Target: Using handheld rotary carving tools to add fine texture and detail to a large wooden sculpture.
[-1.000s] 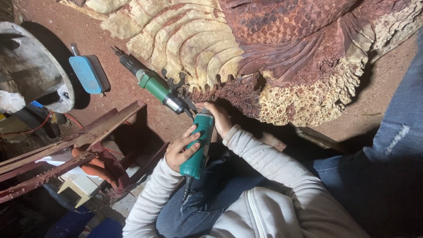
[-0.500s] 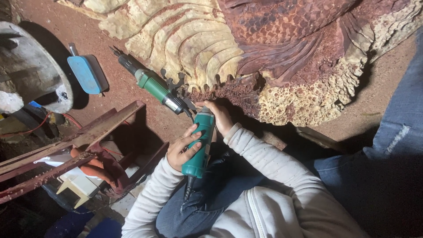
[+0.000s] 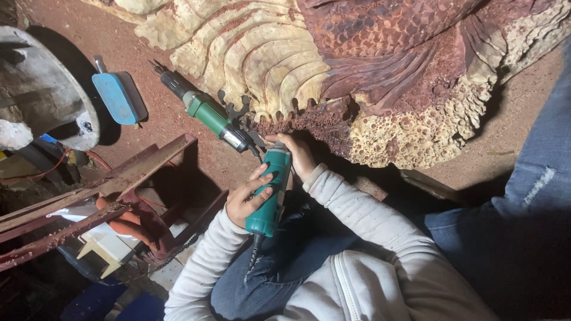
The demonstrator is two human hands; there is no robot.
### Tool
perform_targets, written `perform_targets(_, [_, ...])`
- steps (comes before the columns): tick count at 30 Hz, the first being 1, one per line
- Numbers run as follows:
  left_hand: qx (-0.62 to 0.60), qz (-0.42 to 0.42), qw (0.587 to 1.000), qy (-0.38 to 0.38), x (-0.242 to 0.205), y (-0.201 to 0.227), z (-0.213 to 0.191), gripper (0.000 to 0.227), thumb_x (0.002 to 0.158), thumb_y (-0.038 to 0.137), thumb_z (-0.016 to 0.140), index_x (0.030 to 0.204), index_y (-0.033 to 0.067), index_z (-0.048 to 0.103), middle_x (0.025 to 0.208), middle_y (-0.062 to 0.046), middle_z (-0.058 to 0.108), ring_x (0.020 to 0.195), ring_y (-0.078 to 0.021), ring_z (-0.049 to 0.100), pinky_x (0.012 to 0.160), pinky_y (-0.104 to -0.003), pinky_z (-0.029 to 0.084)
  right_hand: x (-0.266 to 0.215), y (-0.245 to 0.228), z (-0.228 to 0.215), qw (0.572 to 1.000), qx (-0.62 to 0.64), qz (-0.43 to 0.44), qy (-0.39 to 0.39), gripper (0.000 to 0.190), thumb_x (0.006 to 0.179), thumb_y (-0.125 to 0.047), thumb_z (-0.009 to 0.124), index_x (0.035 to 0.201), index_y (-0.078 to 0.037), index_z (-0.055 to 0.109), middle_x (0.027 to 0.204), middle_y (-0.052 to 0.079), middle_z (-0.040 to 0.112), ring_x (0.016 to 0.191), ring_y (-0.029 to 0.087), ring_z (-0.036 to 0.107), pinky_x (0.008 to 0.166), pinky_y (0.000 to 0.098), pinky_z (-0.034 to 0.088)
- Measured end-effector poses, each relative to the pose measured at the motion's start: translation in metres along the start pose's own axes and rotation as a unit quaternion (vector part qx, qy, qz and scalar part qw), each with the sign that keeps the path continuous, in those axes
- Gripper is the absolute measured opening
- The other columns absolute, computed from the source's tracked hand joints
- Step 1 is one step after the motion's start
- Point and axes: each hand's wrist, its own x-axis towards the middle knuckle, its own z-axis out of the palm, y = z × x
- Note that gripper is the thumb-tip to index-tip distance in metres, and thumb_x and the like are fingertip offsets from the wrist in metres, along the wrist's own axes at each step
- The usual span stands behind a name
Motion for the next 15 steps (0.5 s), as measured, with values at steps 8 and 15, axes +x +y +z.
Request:
perform_targets(8, [-0.009, 0.023, 1.000, -0.008, -0.015, -0.007, 0.000, 0.029, 0.081, -0.017, 0.076, 0.108, -0.0077, 0.076, 0.107, -0.034, 0.072, 0.103, -0.0580, 0.068, 0.084, -0.061, 0.059, -0.011, -0.019, 0.005, 1.000, -0.009, -0.005, 0.016, 0.040, 0.097, -0.041, 0.059, 0.111, -0.009, 0.080, 0.101, 0.012, 0.074, 0.099, 0.024, 0.061, 0.104, 0.0403, 0.044])
perform_targets(15, [-0.043, -0.014, 0.999, 0.012, -0.026, -0.014, -0.001, 0.027, 0.083, -0.017, 0.073, 0.110, -0.0130, 0.075, 0.108, -0.034, 0.072, 0.107, -0.0565, 0.067, 0.085, -0.064, 0.056, -0.004, -0.013, 0.002, 1.000, -0.020, -0.009, 0.012, 0.038, 0.099, -0.038, 0.057, 0.112, -0.012, 0.080, 0.108, 0.010, 0.076, 0.104, 0.019, 0.062, 0.105, 0.0360, 0.045])
